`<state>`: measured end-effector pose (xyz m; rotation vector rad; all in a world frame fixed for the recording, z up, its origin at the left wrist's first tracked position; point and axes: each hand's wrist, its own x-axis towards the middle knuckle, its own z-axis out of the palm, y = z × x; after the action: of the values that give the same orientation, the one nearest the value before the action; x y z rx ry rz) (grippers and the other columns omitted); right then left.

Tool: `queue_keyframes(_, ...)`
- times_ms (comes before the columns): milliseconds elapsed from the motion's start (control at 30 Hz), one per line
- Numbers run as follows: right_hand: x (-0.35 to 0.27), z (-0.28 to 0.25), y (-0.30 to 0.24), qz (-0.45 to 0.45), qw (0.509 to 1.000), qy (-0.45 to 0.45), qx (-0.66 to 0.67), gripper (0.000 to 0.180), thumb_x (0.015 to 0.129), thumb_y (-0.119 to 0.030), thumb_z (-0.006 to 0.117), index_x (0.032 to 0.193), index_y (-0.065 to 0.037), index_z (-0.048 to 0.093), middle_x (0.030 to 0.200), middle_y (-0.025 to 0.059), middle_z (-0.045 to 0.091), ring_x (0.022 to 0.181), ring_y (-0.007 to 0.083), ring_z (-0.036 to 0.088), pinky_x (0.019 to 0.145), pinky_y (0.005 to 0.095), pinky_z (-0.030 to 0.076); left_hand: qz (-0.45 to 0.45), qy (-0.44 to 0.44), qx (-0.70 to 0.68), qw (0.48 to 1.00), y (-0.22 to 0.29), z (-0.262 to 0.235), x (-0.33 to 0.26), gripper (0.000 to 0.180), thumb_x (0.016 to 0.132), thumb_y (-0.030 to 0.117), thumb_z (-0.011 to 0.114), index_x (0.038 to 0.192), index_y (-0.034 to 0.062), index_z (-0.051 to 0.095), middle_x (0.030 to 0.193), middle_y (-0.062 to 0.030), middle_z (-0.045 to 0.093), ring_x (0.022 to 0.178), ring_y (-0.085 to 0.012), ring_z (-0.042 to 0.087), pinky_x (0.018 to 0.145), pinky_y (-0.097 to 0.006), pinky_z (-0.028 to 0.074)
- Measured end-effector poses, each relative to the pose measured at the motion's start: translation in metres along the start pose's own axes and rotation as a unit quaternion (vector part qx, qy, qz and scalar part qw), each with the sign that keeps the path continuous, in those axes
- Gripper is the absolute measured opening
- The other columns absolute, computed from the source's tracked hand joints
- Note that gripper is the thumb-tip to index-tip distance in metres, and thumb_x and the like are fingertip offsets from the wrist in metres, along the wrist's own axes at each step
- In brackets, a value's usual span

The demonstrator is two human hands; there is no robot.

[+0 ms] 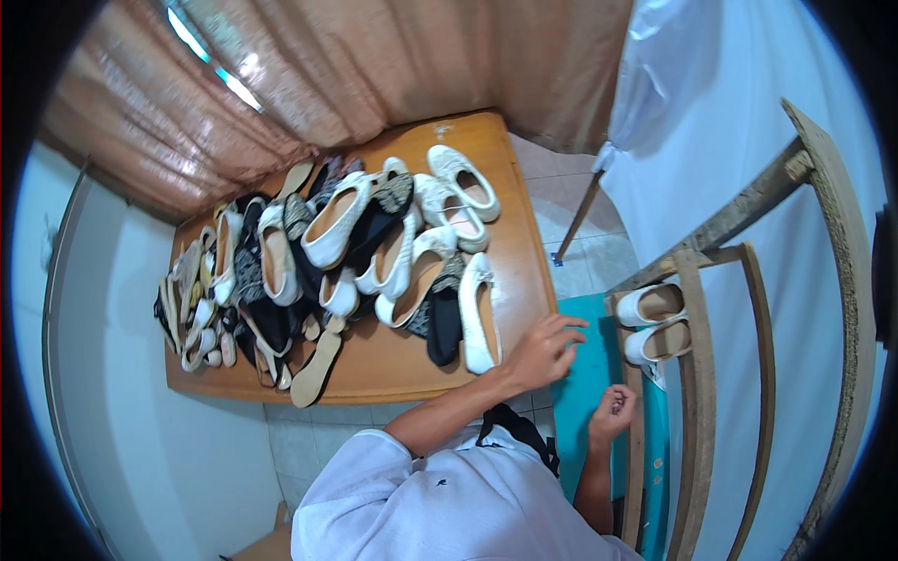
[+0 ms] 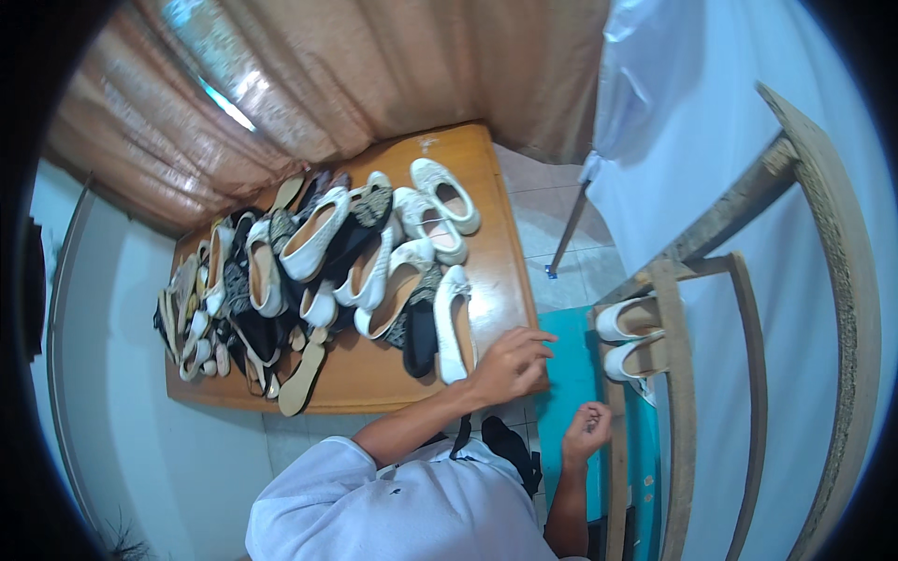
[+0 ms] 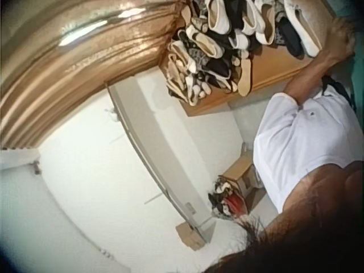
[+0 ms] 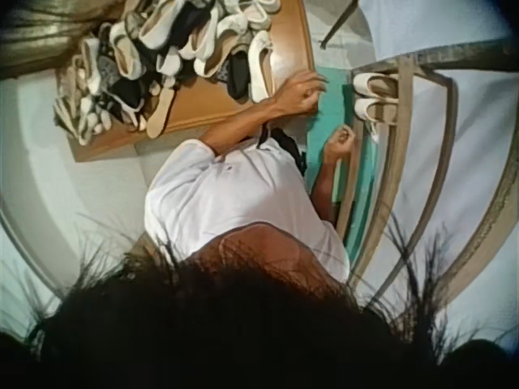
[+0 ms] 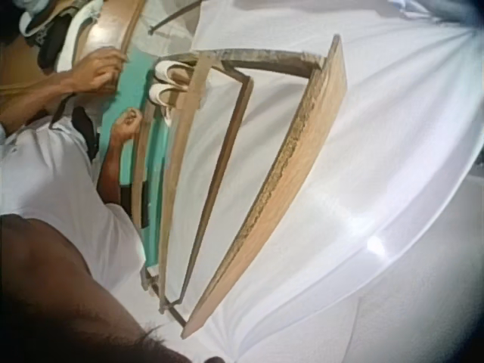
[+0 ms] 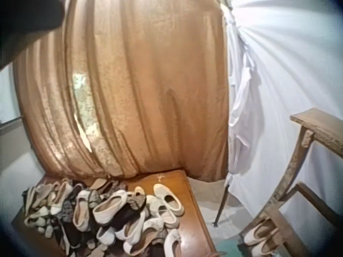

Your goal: Organizing various styles of women's shoes from a table onto a multi-tiered wooden rack.

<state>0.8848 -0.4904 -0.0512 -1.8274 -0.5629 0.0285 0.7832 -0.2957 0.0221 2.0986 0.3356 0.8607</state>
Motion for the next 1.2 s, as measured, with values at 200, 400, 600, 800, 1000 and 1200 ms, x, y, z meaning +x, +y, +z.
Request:
queue_keyframes(200, -0.050, 0.085, -0.039, -0.067, 0.977, -0.191, 0.061, 0.004, 0.087, 0.000, 0.061, 0.091, 0.001, 0.063, 0.072, 0.0044, 0.059, 0.064, 0.0098, 0.053, 0.057, 0.0254, 0.042, -0.117, 0.202, 0.023, 0.972, 0.010, -0.134, -0.086, 0.012, 0.083, -0.001, 0.060, 0.092, -0.0004, 0.067, 0.100, -0.0140, 0.069, 0.095, -0.0299, 0.066, 0.088, -0.036, 0.050)
queue_keyframes(400, -0.100, 0.164, -0.119, -0.055, 0.942, -0.297, 0.146, 0.008, 0.089, -0.001, 0.060, 0.095, 0.000, 0.065, 0.075, 0.0040, 0.061, 0.067, 0.0089, 0.056, 0.061, 0.0234, 0.045, -0.193, 0.354, 0.071, 0.913, 0.018, -0.237, -0.209, 0.010, 0.086, -0.002, 0.059, 0.092, -0.0017, 0.067, 0.098, -0.0138, 0.070, 0.092, -0.0249, 0.067, 0.084, -0.032, 0.051)
queue_keyframes(600, -0.156, 0.214, -0.157, -0.074, 0.901, -0.386, 0.185, 0.008, 0.094, -0.005, 0.058, 0.097, -0.002, 0.064, 0.073, 0.0010, 0.061, 0.062, 0.0056, 0.054, 0.054, 0.0206, 0.042, -0.276, 0.443, 0.018, 0.853, 0.013, -0.292, -0.302, 0.012, 0.090, 0.000, 0.057, 0.095, -0.0027, 0.067, 0.095, -0.0092, 0.071, 0.088, -0.0152, 0.067, 0.082, -0.028, 0.051)
queue_keyframes(800, -0.155, 0.247, -0.195, -0.045, 0.877, -0.438, 0.191, 0.009, 0.092, -0.002, 0.058, 0.097, 0.001, 0.065, 0.075, 0.0036, 0.064, 0.066, 0.0067, 0.058, 0.058, 0.0215, 0.046, -0.282, 0.439, -0.031, 0.852, -0.002, -0.321, -0.303, 0.011, 0.092, 0.001, 0.056, 0.096, -0.0022, 0.066, 0.098, -0.0086, 0.070, 0.091, -0.0150, 0.066, 0.086, -0.029, 0.050)
queue_keyframes(1000, -0.101, 0.298, -0.225, 0.006, 0.883, -0.398, 0.248, 0.014, 0.093, -0.007, 0.058, 0.105, 0.000, 0.062, 0.080, 0.0036, 0.063, 0.064, 0.0070, 0.055, 0.054, 0.0215, 0.042, -0.260, 0.386, -0.124, 0.877, -0.047, -0.337, -0.238, 0.013, 0.091, 0.000, 0.058, 0.101, -0.0015, 0.066, 0.101, -0.0077, 0.070, 0.090, -0.0134, 0.066, 0.082, -0.026, 0.051)
queue_keyframes(1200, -0.052, 0.355, -0.253, 0.064, 0.900, -0.352, 0.247, 0.028, 0.093, -0.016, 0.060, 0.116, -0.002, 0.055, 0.094, 0.0053, 0.062, 0.068, 0.0079, 0.056, 0.053, 0.0212, 0.041, -0.252, 0.337, -0.142, 0.896, -0.099, -0.354, -0.149, 0.018, 0.093, 0.008, 0.060, 0.109, 0.0016, 0.063, 0.101, -0.0061, 0.068, 0.092, -0.0131, 0.064, 0.082, -0.028, 0.050)
